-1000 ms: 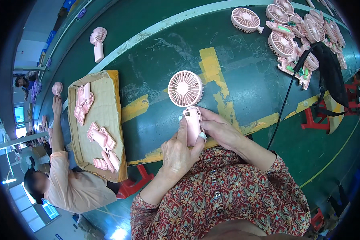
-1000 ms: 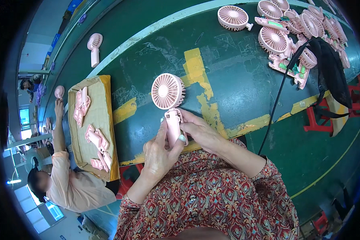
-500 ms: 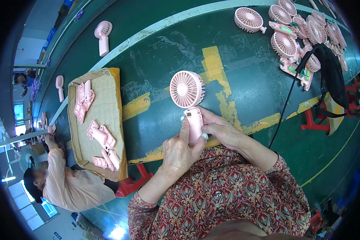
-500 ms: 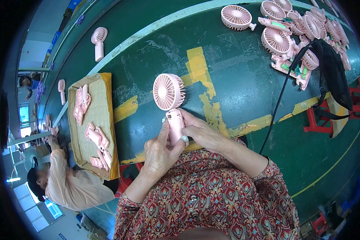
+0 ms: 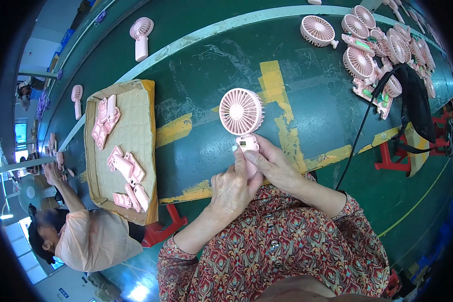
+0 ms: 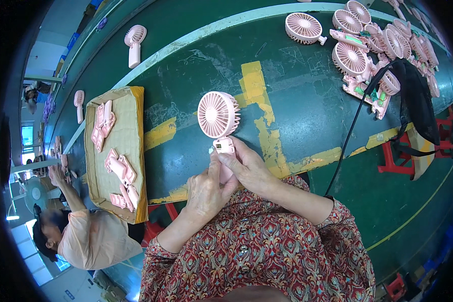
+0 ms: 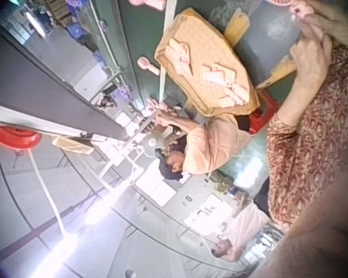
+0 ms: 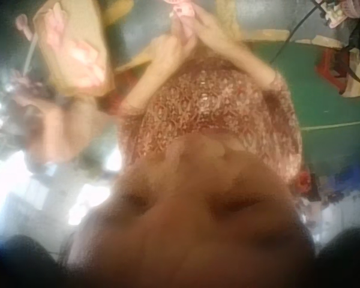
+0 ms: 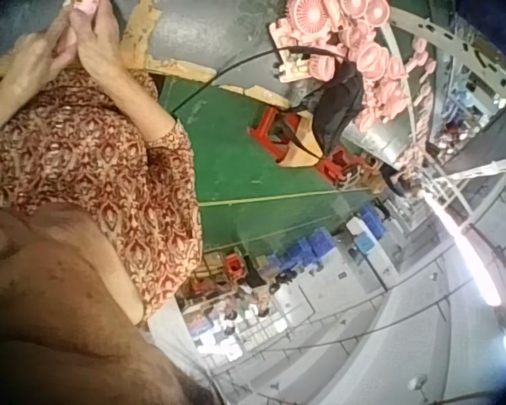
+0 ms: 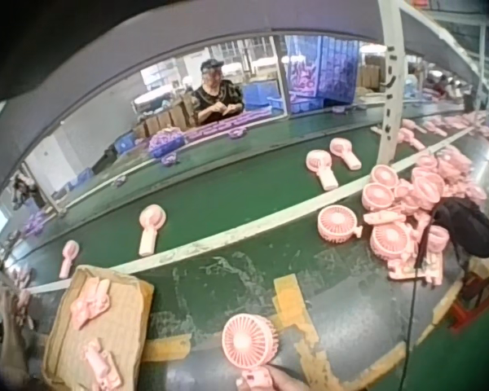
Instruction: Assembling mini portable fans on a production line by attaching the back cover.
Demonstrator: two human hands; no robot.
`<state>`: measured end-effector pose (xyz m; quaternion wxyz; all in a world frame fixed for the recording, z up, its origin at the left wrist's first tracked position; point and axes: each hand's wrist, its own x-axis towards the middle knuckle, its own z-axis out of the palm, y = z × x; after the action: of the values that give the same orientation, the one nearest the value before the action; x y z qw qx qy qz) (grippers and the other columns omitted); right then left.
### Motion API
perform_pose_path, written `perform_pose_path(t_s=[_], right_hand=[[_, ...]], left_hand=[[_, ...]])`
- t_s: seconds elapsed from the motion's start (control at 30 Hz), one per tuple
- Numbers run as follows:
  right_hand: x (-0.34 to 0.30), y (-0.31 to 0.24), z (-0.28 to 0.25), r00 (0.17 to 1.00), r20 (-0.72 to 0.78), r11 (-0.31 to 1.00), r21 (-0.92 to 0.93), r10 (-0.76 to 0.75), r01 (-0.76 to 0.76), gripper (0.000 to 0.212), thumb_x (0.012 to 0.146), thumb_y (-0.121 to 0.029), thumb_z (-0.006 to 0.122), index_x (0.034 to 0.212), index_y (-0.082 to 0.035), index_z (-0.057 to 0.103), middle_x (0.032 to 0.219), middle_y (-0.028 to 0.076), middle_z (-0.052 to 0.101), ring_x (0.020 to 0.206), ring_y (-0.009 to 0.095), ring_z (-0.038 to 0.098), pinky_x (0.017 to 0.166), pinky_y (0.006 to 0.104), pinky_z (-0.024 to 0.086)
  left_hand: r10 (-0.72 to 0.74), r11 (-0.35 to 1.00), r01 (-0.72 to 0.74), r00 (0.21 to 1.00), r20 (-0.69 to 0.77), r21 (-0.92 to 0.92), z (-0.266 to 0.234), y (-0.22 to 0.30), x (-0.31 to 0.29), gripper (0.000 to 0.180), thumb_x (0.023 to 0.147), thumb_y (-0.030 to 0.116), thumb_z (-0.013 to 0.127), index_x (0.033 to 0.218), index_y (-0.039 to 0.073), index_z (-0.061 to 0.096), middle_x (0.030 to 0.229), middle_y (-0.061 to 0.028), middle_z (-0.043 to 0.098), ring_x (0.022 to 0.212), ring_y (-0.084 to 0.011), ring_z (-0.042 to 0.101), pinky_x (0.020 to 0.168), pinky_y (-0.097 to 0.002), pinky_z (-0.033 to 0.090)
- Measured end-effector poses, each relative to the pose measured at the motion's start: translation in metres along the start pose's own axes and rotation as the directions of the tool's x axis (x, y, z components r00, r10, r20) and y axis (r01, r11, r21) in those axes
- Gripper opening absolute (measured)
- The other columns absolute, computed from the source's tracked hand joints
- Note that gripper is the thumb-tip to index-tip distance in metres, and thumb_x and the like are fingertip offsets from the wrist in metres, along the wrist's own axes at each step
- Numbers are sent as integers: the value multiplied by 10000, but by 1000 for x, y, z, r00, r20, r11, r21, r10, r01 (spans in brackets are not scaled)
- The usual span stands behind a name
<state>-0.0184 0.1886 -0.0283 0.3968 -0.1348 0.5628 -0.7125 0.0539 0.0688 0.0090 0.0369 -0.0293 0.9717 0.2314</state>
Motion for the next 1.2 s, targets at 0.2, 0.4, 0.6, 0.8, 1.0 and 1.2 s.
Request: perform_pose_path(t_s=[0.2, 0.4, 0.6, 0.8, 1.0, 1.2], right_hand=[[-2, 3, -2, 993, -94, 957, 288, 69, -39, 379, 941, -133, 481, 1284, 7, 399, 1155, 87, 531, 1063, 146, 509, 942, 286, 414], [-3, -6, -10, 996, -53, 845, 528, -69, 87, 415, 931, -181, 501, 1285, 12, 401, 1239, 132, 506, 1133, 204, 502, 982, 349, 397], [-6, -13, -11, 996, -64, 887, 453, -67, 89, 454, 891, -165, 571, 1278, -14, 385, 1214, 138, 513, 1147, 229, 503, 985, 376, 412], [-9, -19, -10, 994, -105, 850, 525, 22, 36, 454, 854, -148, 620, 1240, -19, 419, 1140, 142, 536, 1087, 242, 543, 951, 374, 442], [-2, -13, -13, 989, -145, 822, 567, 40, 50, 415, 834, -139, 639, 1190, -17, 463, 1099, 134, 565, 1054, 227, 560, 928, 359, 456], [4, -12, -11, 982, -182, 870, 491, 53, 44, 373, 878, -148, 583, 1204, -19, 456, 1116, 126, 575, 1029, 200, 573, 906, 349, 467]], left_hand=[[-73, 995, 75, 997, 28, -60, -2, 0, 1, 661, 755, 247, 691, 1204, -142, 401, 700, -240, 619, 572, -340, 636, 499, -403, 511], [-90, 419, 423, 900, 427, -804, 8, -30, 16, 321, 917, 288, 538, 1004, -20, 522, 825, -71, 620, 705, -113, 609, 636, -242, 509], [-5, 717, 93, 992, 128, -690, 13, -15, 15, 331, 903, 275, 524, 1016, -36, 513, 820, -99, 613, 672, -170, 598, 654, -307, 493], [39, 783, 26, 995, 90, -621, 5, -8, 18, 346, 827, 213, 544, 973, -97, 494, 699, -210, 621, 661, -367, 639, 605, -426, 513], [64, 802, -26, 997, 42, -597, 16, -14, 22, 314, 827, 201, 547, 955, -84, 514, 688, -212, 614, 633, -336, 644, 575, -395, 515], [-28, 581, 273, 948, 317, -767, 15, -20, 31, 290, 870, 205, 523, 969, -67, 517, 690, -131, 605, 577, -197, 623, 555, -330, 505]])
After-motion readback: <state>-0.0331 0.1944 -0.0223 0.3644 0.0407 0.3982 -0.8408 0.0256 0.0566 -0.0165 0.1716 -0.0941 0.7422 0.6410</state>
